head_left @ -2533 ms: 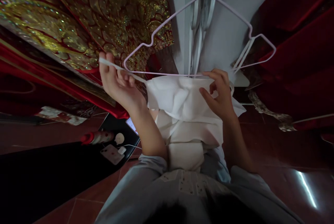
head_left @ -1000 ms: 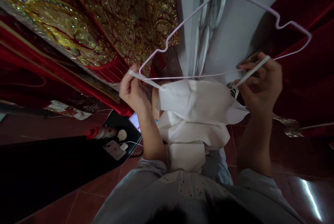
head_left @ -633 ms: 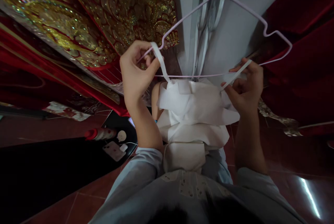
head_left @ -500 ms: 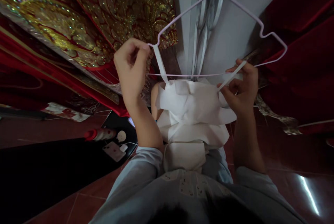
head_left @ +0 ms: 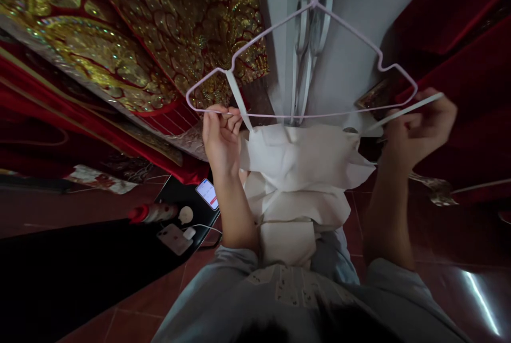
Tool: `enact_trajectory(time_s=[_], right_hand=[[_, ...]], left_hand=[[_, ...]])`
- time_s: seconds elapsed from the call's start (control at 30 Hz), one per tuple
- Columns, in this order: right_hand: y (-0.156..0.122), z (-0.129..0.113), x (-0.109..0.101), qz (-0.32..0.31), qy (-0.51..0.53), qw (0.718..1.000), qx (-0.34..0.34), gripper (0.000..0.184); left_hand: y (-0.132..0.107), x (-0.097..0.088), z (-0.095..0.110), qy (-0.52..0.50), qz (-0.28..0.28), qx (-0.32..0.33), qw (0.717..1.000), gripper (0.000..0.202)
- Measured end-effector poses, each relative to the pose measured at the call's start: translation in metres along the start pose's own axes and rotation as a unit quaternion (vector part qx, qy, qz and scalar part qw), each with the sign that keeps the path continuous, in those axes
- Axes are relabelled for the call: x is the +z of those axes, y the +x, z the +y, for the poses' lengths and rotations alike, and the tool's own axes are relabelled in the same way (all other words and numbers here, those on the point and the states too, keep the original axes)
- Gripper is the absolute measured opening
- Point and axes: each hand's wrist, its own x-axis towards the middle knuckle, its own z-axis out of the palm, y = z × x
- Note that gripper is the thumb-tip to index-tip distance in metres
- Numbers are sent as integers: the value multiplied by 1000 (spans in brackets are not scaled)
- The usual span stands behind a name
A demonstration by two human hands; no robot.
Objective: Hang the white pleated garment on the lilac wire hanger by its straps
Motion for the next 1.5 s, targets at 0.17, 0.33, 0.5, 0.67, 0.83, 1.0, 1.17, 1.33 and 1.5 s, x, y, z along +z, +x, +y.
enact_trajectory(time_s=[0.17, 0.33, 0.5, 0.67, 0.83, 1.0, 1.17, 1.33, 1.5], right_hand=[[48, -4, 4, -140, 42, 989, 32, 49], [69, -60, 12, -246, -62, 963, -89, 44], [57, -69, 15, -191, -28, 974, -123, 45], [55, -67, 25, -202, 12, 976, -80, 49], [53, -70, 32, -199, 25, 978, -62, 60], [39, -81, 24, -124, -44, 978, -164, 53], [0, -102, 12, -317, -86, 936, -123, 33], [-26, -97, 17, -404, -116, 906, -49, 31], [-33, -85, 26, -375, -95, 921, -54, 26]], left_hand=[[-1, 4, -4, 1, 17, -25, 1000, 50], [-6, 4, -6, 4, 13, -39, 999, 52], [-5, 4, 0, 0, 20, -26, 999, 46], [-6, 5, -1, 26, 13, -20, 999, 46], [-6, 4, -5, -3, 9, -5, 1000, 50], [-9, 4, -8, 9, 3, -13, 1000, 49], [-12, 9, -13, 21, 38, -11, 999, 49], [-17, 13, -11, 12, 21, -31, 999, 48], [-34, 11, 25, 122, -119, -71, 983, 38]])
